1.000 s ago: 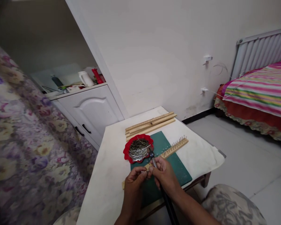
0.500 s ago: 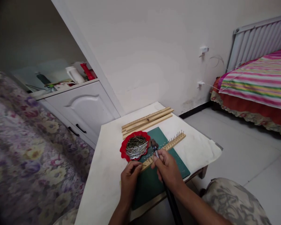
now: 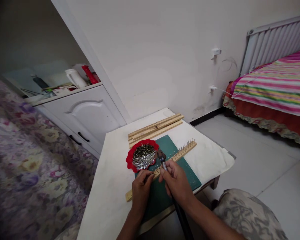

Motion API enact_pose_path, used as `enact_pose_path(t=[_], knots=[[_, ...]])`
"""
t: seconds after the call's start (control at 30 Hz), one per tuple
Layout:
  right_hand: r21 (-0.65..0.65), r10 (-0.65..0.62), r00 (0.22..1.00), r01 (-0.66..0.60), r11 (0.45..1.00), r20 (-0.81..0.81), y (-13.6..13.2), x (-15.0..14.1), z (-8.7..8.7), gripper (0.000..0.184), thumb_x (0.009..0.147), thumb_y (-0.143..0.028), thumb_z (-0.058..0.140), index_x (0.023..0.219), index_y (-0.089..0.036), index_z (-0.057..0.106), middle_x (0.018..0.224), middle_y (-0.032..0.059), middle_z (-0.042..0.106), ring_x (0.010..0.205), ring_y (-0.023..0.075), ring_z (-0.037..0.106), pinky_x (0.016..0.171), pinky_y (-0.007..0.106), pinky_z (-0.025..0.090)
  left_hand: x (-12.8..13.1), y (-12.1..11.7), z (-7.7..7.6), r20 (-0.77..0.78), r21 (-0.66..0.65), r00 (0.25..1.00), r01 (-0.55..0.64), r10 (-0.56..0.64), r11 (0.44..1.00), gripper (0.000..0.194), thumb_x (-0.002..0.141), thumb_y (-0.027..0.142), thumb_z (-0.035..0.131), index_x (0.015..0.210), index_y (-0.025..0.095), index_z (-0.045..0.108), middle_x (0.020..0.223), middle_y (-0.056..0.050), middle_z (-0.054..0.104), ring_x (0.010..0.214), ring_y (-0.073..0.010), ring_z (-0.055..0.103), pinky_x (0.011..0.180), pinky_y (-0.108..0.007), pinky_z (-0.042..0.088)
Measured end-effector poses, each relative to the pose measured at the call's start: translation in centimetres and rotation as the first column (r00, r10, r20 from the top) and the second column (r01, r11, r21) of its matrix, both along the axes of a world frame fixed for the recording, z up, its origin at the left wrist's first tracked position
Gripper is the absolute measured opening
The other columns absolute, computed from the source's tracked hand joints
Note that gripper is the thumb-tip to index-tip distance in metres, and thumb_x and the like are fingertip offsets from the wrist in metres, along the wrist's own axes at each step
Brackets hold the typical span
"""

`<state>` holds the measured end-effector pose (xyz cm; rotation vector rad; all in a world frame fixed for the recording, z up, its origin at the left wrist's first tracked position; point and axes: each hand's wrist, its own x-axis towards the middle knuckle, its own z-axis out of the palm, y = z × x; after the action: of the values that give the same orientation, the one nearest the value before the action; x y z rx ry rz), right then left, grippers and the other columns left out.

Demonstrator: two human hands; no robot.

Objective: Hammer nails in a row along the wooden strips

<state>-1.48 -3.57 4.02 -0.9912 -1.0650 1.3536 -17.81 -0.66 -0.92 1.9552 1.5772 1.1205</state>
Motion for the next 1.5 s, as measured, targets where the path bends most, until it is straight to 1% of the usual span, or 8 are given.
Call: enact_pose_path(t=[0.17, 0.33, 0.43, 1.03, 1.17, 1.27, 1.4, 1.5], knots=[[-0.020, 0.127, 0.992, -0.127, 0.992, -0.007, -0.3, 0.2, -0.1, 0.022, 0.083, -0.042, 0.051, 0.083, -0.020, 0.048, 0.062, -0.0066, 0.061, 0.024, 0.0019, 0.036, 0.026, 0.014, 0.021, 0.3, 0.2, -0.6, -0.038, -0.008, 0.999, -0.006, 0.005, 1.000, 0.018, 0.083, 0.027, 0.048, 0.075, 0.019, 0.062, 0.076, 0.000, 0.061, 0.070, -0.0134, 0.057, 0.064, -0.023, 0.042], [-0.064, 0.292, 0.956, -0.292, 0.954, -0.005, -0.7, -0.2, -0.8, 0.025, 0.084, -0.044, 0.050, 0.083, -0.019, 0.047, 0.061, -0.0046, 0.063, 0.025, 0.0020, 0.037, 0.027, 0.014, 0.018, 0.4, 0.4, -1.0, -0.055, -0.022, 0.998, -0.037, 0.035, 0.999, 0.015, 0.081, 0.025, 0.051, 0.071, 0.019, 0.061, 0.073, 0.001, 0.059, 0.066, -0.0118, 0.055, 0.060, -0.022, 0.038], [-0.067, 0.330, 0.944, -0.328, 0.942, 0.018, -0.9, -0.6, -1.1, 0.025, 0.084, -0.044, 0.049, 0.083, -0.020, 0.047, 0.060, -0.0055, 0.061, 0.024, 0.0019, 0.037, 0.027, 0.014, 0.017, 0.5, 0.5, -1.1, -0.069, -0.041, 0.996, -0.056, 0.053, 0.998, 0.016, 0.080, 0.022, 0.049, 0.069, 0.019, 0.060, 0.071, 0.002, 0.057, 0.064, -0.0113, 0.054, 0.060, -0.021, 0.037], [-0.056, 0.316, 0.944, -0.312, 0.948, 0.098, -1.1, -1.2, -1.1, 0.019, 0.087, -0.037, 0.047, 0.082, -0.019, 0.046, 0.059, -0.0068, 0.059, 0.025, 0.0013, 0.036, 0.027, 0.013, 0.020, 0.7, 0.6, -1.1, -0.139, -0.056, 0.986, -0.105, 0.096, 0.993, 0.016, 0.079, 0.020, 0.047, 0.069, 0.019, 0.060, 0.070, 0.001, 0.059, 0.064, -0.0118, 0.054, 0.057, -0.022, 0.035], [-0.033, 0.295, 0.953, -0.293, 0.956, 0.070, -1.1, -0.8, -0.7, 0.018, 0.087, -0.037, 0.047, 0.082, -0.020, 0.045, 0.061, -0.0068, 0.059, 0.025, 0.0006, 0.035, 0.026, 0.012, 0.019, 0.5, 0.5, -1.0, -0.092, -0.048, 0.996, -0.022, 0.018, 0.999, 0.015, 0.080, 0.022, 0.049, 0.072, 0.019, 0.062, 0.073, 0.000, 0.060, 0.067, -0.0128, 0.056, 0.061, -0.023, 0.039], [-0.042, 0.223, 0.973, -0.221, 0.974, 0.056, -0.9, -0.3, -0.6, 0.019, 0.086, -0.038, 0.049, 0.083, -0.020, 0.045, 0.063, -0.0065, 0.060, 0.024, 0.0001, 0.035, 0.026, 0.012, 0.021, -0.2, 0.1, -0.4, -0.048, -0.026, 0.998, 0.029, -0.030, 0.999, 0.014, 0.080, 0.024, 0.052, 0.077, 0.020, 0.065, 0.077, -0.002, 0.061, 0.071, -0.0142, 0.058, 0.064, -0.024, 0.043], [-0.048, 0.133, 0.990, -0.131, 0.990, 0.044, -0.6, 0.1, -0.6, 0.022, 0.087, -0.041, 0.048, 0.084, -0.019, 0.047, 0.066, -0.0056, 0.061, 0.025, -0.0002, 0.037, 0.026, 0.011, 0.023, -2.1, 0.0, 0.6, -0.064, 0.018, 0.998, -0.021, 0.022, 1.000, 0.016, 0.083, 0.025, 0.049, 0.078, 0.020, 0.063, 0.078, -0.002, 0.062, 0.073, -0.0154, 0.058, 0.065, -0.025, 0.044], [-0.051, 0.130, 0.990, -0.128, 0.990, 0.045, -0.5, -0.1, -0.5, 0.024, 0.085, -0.043, 0.050, 0.081, -0.019, 0.048, 0.066, -0.0049, 0.061, 0.025, 0.0000, 0.038, 0.026, 0.012, 0.024, -3.7, 1.1, 1.5, -0.125, 0.074, 0.990, -0.061, 0.070, 0.995, 0.015, 0.084, 0.024, 0.047, 0.082, 0.021, 0.062, 0.082, -0.002, 0.061, 0.078, -0.0163, 0.057, 0.068, -0.026, 0.044]])
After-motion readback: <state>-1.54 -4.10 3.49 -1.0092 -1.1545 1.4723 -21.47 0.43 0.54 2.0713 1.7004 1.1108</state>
